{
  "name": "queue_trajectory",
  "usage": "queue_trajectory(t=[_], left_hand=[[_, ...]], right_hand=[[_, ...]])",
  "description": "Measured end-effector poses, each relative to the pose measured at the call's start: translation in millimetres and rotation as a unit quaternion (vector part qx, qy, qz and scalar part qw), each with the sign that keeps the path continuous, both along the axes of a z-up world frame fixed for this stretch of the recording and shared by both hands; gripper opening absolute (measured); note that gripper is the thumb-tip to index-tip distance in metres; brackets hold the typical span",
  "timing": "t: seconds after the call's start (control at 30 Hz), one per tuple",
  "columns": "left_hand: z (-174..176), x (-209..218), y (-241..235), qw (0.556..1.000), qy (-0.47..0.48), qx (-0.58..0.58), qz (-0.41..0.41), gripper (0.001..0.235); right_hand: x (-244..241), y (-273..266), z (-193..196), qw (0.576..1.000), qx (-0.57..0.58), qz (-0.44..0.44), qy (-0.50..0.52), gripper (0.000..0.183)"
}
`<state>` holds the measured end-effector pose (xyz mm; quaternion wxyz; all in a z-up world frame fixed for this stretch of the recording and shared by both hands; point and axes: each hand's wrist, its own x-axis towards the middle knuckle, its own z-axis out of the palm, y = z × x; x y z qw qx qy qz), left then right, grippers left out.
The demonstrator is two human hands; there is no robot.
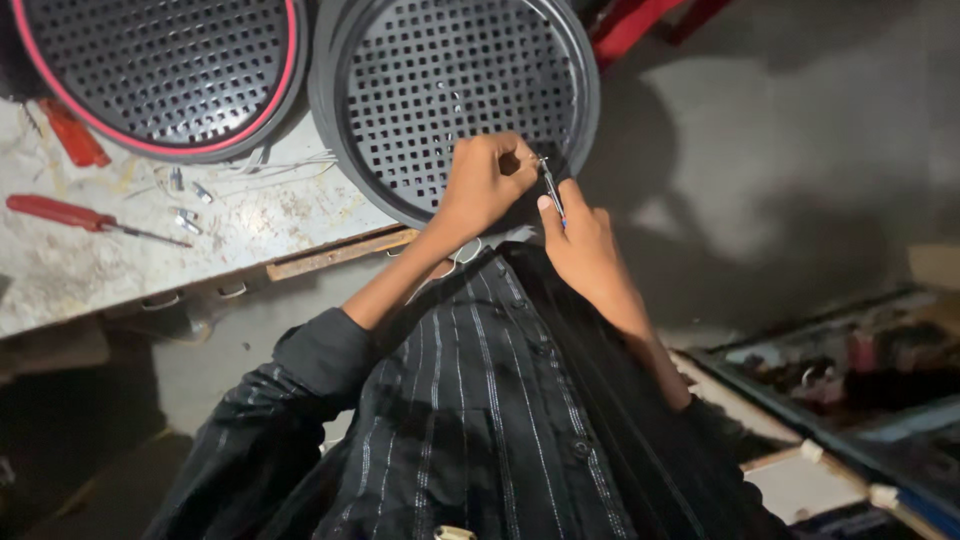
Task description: The person uses pliers to strip and twist white wires on circular perforated speaker grilles. They repeatedly cut, strip, and twist wire ends while handling two speaker components on a workbench.
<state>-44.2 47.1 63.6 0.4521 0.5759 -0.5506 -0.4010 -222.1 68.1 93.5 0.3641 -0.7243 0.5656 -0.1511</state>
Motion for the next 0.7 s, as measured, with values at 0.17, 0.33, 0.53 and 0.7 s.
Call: queue_trajectory(t=[0.17, 0.33, 0.53, 0.7], left_hand=[[4.1, -5.8, 3.1, 1.0, 0.008, 0.002, -0.028, 0.003], [0.8, -7.3, 11.1, 0.999, 0.021, 0.025, -0.026, 0.004], [-10.4, -16.8, 12.7, 0.999, 0.038, -0.012, 0.026, 0.004], [-20.0, 22.1, 8.0, 0.974, 0.202, 0.089, 0.045, 0.012]], right_hand=[[5.2, 17.3, 0.8, 0.998, -0.004, -0.064, -0.011, 0.025], [6.8, 32.9, -15.4, 0.992, 0.018, -0.12, -0.026, 0.023], [0.2, 38.6, -58.8, 0.944, 0.037, -0.253, -0.209, 0.019], [-61.5, -5.9, -46.6, 0.84, -0.007, -0.486, -0.24, 0.018]])
